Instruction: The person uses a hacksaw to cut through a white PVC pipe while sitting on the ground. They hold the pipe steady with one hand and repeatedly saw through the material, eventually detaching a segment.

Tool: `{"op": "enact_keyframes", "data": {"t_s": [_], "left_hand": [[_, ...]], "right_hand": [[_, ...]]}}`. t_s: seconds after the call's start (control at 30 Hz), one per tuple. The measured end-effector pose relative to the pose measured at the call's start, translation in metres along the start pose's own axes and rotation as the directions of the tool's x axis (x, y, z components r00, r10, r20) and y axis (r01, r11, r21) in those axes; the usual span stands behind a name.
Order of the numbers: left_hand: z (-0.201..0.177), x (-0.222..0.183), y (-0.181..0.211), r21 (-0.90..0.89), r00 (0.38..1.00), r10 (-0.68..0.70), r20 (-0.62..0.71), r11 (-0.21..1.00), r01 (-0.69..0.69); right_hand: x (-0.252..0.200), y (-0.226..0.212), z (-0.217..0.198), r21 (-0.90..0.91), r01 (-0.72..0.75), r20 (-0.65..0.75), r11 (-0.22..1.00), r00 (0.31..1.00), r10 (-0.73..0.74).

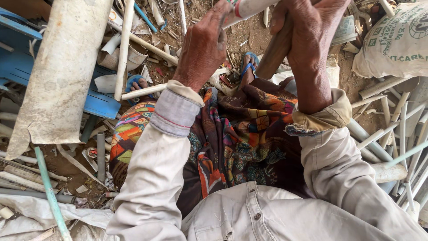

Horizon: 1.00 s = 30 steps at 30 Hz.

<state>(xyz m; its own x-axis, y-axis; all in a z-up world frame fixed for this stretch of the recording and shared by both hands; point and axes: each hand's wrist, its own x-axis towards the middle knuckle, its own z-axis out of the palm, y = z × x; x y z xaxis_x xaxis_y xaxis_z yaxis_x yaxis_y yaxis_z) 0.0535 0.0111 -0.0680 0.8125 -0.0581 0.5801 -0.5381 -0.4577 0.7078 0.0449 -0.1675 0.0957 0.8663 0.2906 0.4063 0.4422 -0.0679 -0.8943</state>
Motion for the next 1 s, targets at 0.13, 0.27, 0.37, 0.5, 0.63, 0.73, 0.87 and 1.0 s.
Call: {"op": "enact_keyframes", "data": {"t_s": [0.13, 0.27, 0.37, 0.5, 0.63, 0.73, 0.87, 1.0], "left_hand": [[-0.011, 0.003, 0.015, 0.242, 0.987, -0.134, 0.094, 0.964, 0.108], [0.006, 0.009, 0.016, 0.276, 0.997, 0.070, -0.026, 0.959, -0.060], [0.024, 0.005, 0.009, 0.261, 0.988, 0.153, -0.036, 0.955, -0.139], [0.035, 0.007, 0.004, 0.299, 0.977, 0.184, 0.112, 0.931, -0.209], [0.033, -0.003, 0.019, 0.370, 0.961, 0.233, 0.150, 0.888, -0.273], [0.031, -0.002, 0.022, 0.428, 0.940, 0.277, 0.197, 0.839, -0.337], [0.036, -0.001, 0.023, 0.418, 0.927, 0.290, 0.236, 0.831, -0.366], [0.042, -0.004, 0.024, 0.398, 0.921, 0.317, 0.227, 0.833, -0.385]], "right_hand": [[-0.004, 0.007, -0.010, 0.032, -0.030, -0.039, 0.999, 0.999, 0.031], [-0.007, 0.007, -0.019, 0.061, -0.059, -0.034, 0.996, 0.998, 0.061], [-0.010, 0.005, -0.020, 0.053, -0.024, -0.009, 0.998, 1.000, 0.025], [-0.016, -0.004, -0.021, 0.042, -0.071, -0.035, 0.997, 0.997, 0.072], [-0.023, -0.003, -0.022, 0.091, -0.092, -0.094, 0.992, 0.990, 0.101], [-0.029, 0.005, -0.028, 0.126, -0.071, -0.121, 0.990, 0.989, 0.086], [-0.037, 0.015, -0.035, 0.181, -0.072, -0.184, 0.981, 0.977, 0.106], [-0.044, 0.017, -0.038, 0.190, -0.065, -0.198, 0.980, 0.975, 0.103]]}}
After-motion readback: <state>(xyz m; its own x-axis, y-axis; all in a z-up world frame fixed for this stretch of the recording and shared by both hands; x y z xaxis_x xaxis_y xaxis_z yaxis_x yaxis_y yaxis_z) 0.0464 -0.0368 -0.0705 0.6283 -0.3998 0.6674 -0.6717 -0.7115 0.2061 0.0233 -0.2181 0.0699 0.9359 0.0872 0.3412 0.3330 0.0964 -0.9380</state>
